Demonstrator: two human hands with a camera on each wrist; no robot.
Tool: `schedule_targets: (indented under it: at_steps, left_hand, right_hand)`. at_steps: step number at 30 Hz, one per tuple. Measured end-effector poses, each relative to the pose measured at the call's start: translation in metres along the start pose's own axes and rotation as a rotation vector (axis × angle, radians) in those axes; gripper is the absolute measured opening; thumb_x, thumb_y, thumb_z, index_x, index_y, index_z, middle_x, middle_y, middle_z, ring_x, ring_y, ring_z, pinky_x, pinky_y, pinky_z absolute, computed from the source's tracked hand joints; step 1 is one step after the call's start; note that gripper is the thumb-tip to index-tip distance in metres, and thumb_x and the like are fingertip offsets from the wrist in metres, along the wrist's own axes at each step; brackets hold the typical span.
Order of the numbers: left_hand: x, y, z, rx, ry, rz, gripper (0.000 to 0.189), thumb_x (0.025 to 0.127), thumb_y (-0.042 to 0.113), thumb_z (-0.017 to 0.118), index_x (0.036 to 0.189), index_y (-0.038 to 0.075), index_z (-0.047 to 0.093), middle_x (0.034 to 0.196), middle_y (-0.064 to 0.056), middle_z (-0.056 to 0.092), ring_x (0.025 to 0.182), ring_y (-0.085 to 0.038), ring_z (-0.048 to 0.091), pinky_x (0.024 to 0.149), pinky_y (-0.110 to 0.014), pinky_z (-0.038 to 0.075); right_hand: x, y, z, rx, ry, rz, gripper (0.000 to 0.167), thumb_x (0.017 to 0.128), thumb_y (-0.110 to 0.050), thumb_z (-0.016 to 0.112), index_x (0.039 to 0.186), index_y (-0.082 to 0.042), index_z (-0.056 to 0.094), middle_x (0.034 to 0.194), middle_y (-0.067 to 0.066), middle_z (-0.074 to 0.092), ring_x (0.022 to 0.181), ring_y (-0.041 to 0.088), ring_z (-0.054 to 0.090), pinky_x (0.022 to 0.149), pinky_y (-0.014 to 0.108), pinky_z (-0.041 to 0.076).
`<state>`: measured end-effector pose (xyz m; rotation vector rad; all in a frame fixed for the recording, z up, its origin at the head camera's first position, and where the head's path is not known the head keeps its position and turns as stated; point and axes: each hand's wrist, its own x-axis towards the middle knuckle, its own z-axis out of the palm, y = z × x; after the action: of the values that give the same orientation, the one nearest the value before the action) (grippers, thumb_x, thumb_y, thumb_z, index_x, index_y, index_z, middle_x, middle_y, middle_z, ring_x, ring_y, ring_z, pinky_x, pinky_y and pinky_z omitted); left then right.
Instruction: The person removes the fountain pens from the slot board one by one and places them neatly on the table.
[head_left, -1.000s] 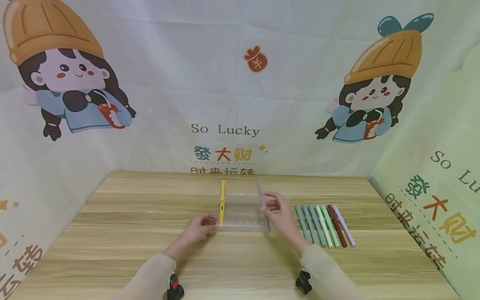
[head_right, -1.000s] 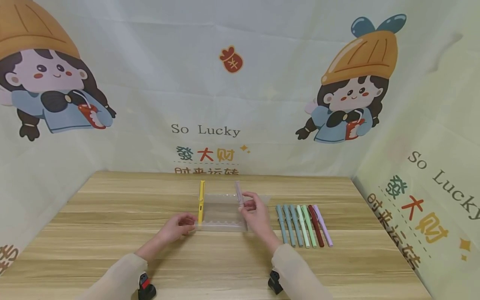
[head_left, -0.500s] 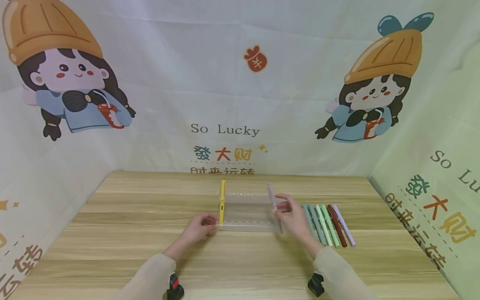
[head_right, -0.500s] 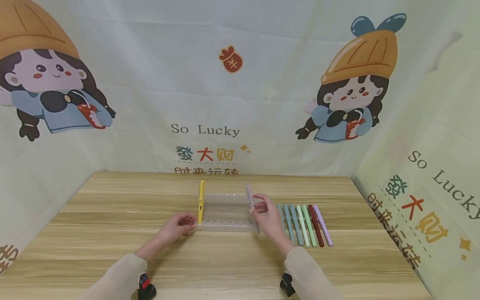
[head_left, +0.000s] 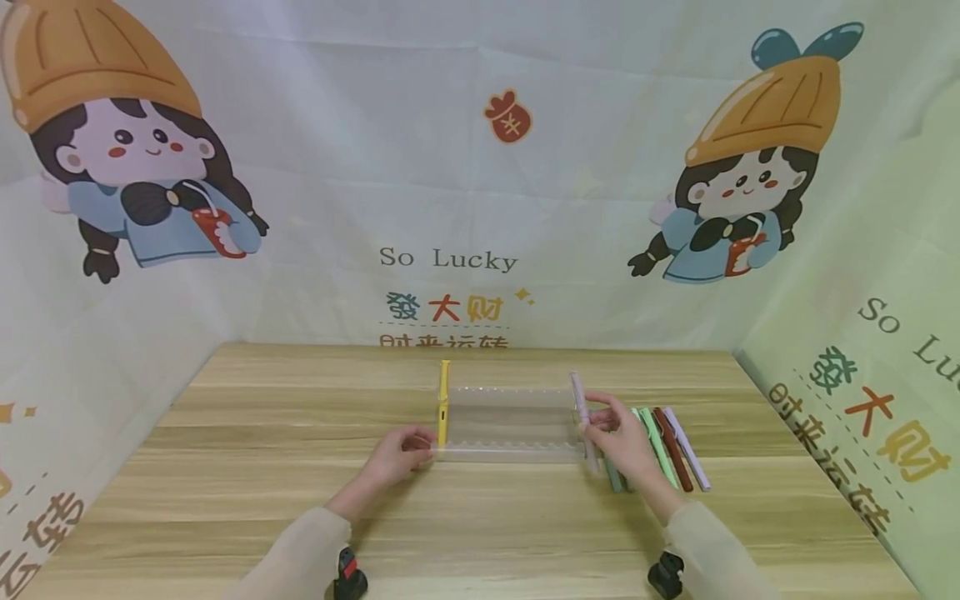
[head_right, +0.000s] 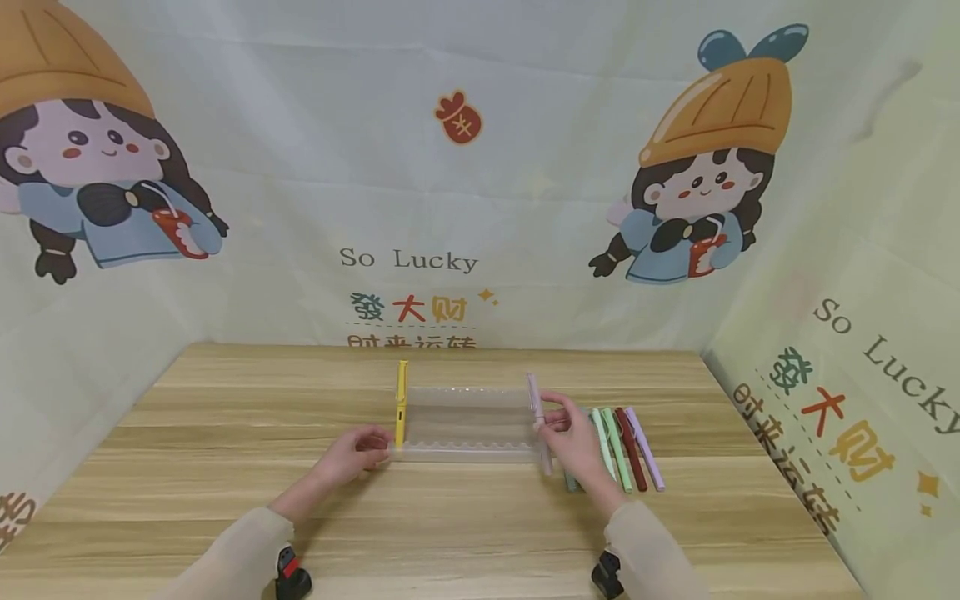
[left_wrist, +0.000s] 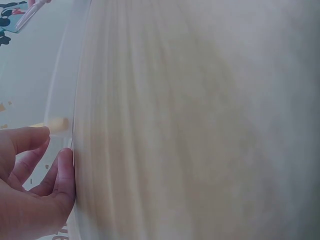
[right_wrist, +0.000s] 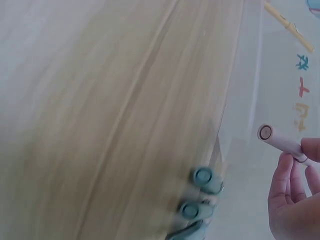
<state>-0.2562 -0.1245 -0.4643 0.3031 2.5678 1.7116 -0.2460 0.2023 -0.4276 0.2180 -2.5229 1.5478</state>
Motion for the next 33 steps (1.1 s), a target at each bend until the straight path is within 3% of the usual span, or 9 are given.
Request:
schedule_targets:
  at_steps: [8, 21, 33]
  left_hand:
    - [0.000, -0.001, -0.001, -0.002, -0.004, 0.007, 0.017, 0.078, -0.007, 0.057, 0.094, -0.008, 0.056, 0.087, -0.013, 0.059, 0.081, -0.026, 0.056, 0.062, -0.032, 0.049]
    - [-0.001, 0.001, -0.001, -0.010, -0.005, 0.002, 0.018, 0.078, -0.006, 0.058, 0.095, -0.008, 0.056, 0.088, -0.014, 0.059, 0.081, -0.026, 0.055, 0.063, -0.034, 0.049]
    - [0.000, -0.002, -0.001, -0.010, -0.009, 0.017, 0.018, 0.077, -0.007, 0.058, 0.095, -0.009, 0.056, 0.087, -0.013, 0.059, 0.080, -0.026, 0.055, 0.062, -0.032, 0.049]
  right_hand:
    - [-0.005, 0.010, -0.023, -0.023, -0.010, 0.037, 0.041, 0.081, -0.002, 0.059, 0.120, -0.004, 0.048, 0.091, 0.013, 0.056, 0.081, 0.024, 0.055, 0.063, 0.029, 0.049]
    - [-0.010, 0.027, -0.064, 0.038, -0.064, 0.069, 0.042, 0.083, 0.003, 0.054, 0.122, 0.008, 0.040, 0.089, 0.017, 0.053, 0.075, 0.017, 0.052, 0.060, 0.029, 0.048]
    - [-0.016, 0.042, -0.101, -0.045, -0.048, 0.124, 0.041, 0.082, 0.002, 0.051, 0.121, 0.010, 0.040, 0.088, 0.017, 0.054, 0.069, 0.016, 0.051, 0.056, 0.028, 0.047]
